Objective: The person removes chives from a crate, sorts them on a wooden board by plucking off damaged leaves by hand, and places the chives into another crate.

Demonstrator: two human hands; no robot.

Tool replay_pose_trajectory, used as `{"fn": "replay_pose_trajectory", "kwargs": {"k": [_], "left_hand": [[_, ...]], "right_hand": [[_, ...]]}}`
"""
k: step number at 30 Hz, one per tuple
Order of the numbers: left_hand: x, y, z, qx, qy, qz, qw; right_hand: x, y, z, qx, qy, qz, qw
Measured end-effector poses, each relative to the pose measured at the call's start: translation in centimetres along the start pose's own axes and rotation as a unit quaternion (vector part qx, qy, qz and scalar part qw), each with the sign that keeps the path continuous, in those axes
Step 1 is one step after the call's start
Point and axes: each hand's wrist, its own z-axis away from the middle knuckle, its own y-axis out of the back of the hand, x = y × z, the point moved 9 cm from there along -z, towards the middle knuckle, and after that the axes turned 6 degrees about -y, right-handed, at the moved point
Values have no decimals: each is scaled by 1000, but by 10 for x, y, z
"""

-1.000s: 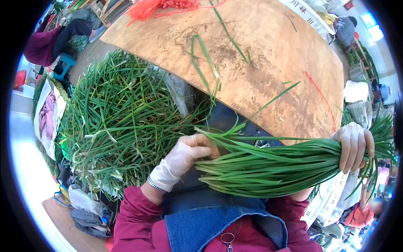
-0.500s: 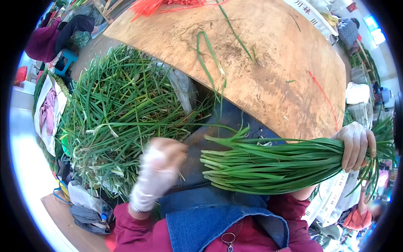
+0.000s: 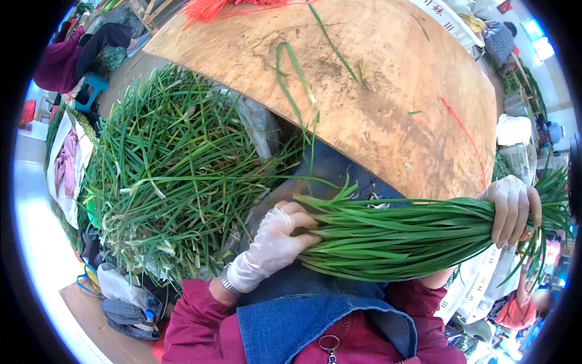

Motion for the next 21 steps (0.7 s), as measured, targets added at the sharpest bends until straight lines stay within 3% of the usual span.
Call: {"fn": "replay_pose_trajectory", "kwargs": {"k": [3,6,9,12,15,18,21], "left_hand": [[-6,15,-1,29,63,127,989],[-13,21,5,82,186,332,921],[-5,34,1,86,192,317,925],[-2,38,-3,108,87,233,963],[-6,43,4,148,155,240,947],[-17,41,15,173,262,358,879],[-19,39,17,170,266,419,852]], "right_hand": [[-1,1,1,-7,-13,0,1000],[-1,2,0,-17,-33,1,999],[-1,4,1,-14,-35,9,999],[-1,6,0,-21,-51,14,998],[-3,8,1,-17,-49,44,998],[-2,10,-1,-36,-85,60,994],[-4,20,7,26,-65,100,993]]}}
